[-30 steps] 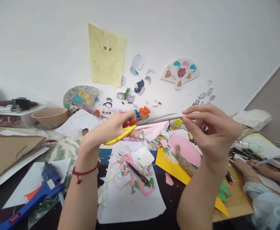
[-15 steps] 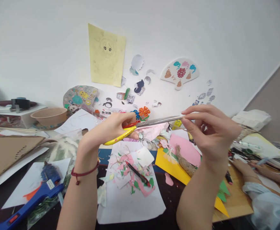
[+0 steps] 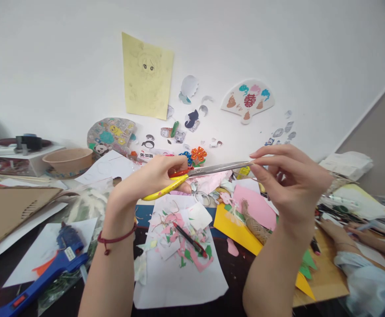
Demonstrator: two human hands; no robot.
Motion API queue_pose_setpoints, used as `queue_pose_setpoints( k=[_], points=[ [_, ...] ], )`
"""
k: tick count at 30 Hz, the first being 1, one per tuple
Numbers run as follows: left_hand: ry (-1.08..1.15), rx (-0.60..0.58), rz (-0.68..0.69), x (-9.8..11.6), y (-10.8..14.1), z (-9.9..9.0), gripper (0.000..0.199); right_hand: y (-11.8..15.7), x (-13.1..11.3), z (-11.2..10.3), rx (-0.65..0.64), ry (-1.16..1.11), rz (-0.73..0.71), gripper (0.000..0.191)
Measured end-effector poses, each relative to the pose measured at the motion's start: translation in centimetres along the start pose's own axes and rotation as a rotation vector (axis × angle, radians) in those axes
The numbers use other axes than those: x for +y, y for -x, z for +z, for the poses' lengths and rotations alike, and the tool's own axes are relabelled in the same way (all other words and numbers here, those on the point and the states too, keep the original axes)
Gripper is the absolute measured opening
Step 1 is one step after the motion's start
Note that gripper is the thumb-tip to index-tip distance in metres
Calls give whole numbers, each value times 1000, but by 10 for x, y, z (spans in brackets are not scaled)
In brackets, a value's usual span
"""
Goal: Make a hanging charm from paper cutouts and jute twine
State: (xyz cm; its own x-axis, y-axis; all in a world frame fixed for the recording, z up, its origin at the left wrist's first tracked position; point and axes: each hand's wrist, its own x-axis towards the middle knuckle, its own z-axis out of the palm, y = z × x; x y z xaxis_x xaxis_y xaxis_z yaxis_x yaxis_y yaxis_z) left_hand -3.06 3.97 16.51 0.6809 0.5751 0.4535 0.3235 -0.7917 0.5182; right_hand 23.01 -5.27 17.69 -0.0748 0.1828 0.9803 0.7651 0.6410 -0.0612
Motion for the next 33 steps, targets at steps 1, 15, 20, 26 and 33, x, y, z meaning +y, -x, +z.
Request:
queue_pose_setpoints(
  k=[1,15,20,26,33],
  points=[
    [4,-2,1,0,0,0,42,0,0,0,0,-2,-2,8],
    [15,0,-11,1,1,-1,42,0,-1,0,0,10,11,8],
    [39,-12,5,0,1,0,43,0,-2,0,6,10,16,8],
    [47,-24,-21,1,2,0,40,1,-2,0,2,13,9,8],
    [40,-15,-24,3,2,-1,37,0,0,0,1,8,9,8]
  ],
)
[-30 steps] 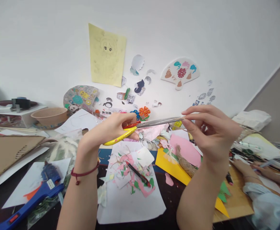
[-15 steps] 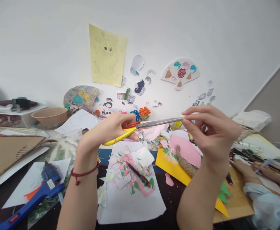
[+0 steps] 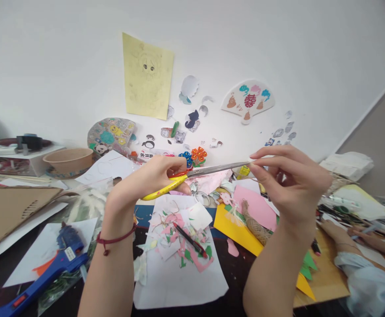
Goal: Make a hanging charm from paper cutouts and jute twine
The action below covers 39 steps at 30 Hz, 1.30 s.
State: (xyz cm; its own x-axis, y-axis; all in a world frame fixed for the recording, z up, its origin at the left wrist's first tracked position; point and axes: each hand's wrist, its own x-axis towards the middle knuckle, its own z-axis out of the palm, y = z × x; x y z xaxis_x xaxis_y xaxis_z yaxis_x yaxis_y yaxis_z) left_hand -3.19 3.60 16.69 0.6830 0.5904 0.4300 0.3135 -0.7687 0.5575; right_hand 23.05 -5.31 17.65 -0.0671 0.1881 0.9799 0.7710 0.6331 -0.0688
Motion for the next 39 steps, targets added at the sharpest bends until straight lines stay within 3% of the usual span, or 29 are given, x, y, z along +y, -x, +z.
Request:
queue_pose_setpoints(
  k=[12,17,21,25,28,39],
  points=[
    [-30,42,6,2,0,0,40,0,0,0,8,8,0,9],
    [146,249,-49,3,-7,6,44,0,1,4,28,-35,40,8],
    [343,441,-17,13,-22,26,45,0,2,10,-22,-116,139,4],
    [641,500,91,27,-34,49,39,1,3,17,-63,-194,231,4],
    [667,542,119,32,-39,58,38,1,2,21,-66,-237,276,8],
    [852,607,26,41,-38,61,41,2,-2,25,-91,-163,349,13]
  ],
)
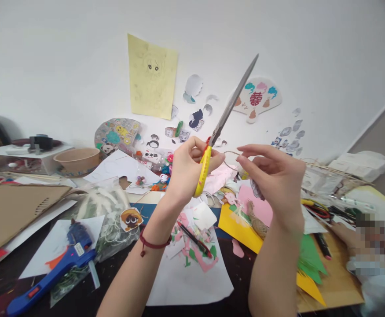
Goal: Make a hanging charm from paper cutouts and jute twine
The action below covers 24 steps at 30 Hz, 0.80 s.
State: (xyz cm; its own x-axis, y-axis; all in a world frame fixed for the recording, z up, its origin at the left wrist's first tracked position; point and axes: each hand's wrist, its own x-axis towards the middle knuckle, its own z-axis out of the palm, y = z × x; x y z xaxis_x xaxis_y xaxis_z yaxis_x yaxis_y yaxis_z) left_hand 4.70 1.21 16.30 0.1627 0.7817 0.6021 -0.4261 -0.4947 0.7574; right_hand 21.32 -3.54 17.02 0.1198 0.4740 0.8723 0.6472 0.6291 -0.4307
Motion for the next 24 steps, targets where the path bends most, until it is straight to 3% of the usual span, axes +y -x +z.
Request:
queue_pose_setpoints(
  k=[8,18,21,24],
  points=[
    [-40,8,-10,3,1,-1,39,0,-2,3,22,101,-91,6],
    [-28,-32,-6,7,2,1,35,-3,-8,6,-42,-295,77,11],
    [-68,-1,69,7,1,-1,39,-3,-8,6,-39,-336,137,14],
    [-237,-49,157,5,-2,-10,36,-3,-7,5,-41,-351,168,16]
  ],
)
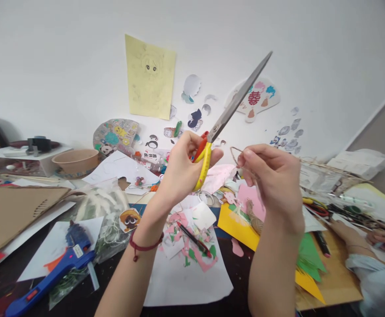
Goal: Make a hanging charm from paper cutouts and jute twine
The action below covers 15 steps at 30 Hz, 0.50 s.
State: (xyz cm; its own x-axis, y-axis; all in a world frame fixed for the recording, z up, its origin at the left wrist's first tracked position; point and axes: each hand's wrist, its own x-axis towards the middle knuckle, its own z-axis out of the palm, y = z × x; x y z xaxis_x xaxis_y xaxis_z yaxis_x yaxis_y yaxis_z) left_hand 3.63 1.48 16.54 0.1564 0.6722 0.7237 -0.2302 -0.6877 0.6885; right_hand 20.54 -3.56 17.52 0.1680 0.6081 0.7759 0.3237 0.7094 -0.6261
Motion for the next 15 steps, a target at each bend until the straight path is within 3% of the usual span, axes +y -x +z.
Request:
queue_pose_setpoints(
  k=[5,10,15],
  points=[
    [-355,-54,184,0,-3,-32,54,2,-3,-5,11,65,-20,15],
    [-693,-226,60,16,-1,-63,43,6,-6,-17,46,282,-55,17],
    [-828,-293,9,23,2,-72,39,5,-7,-26,17,568,-308,11]
  ],
)
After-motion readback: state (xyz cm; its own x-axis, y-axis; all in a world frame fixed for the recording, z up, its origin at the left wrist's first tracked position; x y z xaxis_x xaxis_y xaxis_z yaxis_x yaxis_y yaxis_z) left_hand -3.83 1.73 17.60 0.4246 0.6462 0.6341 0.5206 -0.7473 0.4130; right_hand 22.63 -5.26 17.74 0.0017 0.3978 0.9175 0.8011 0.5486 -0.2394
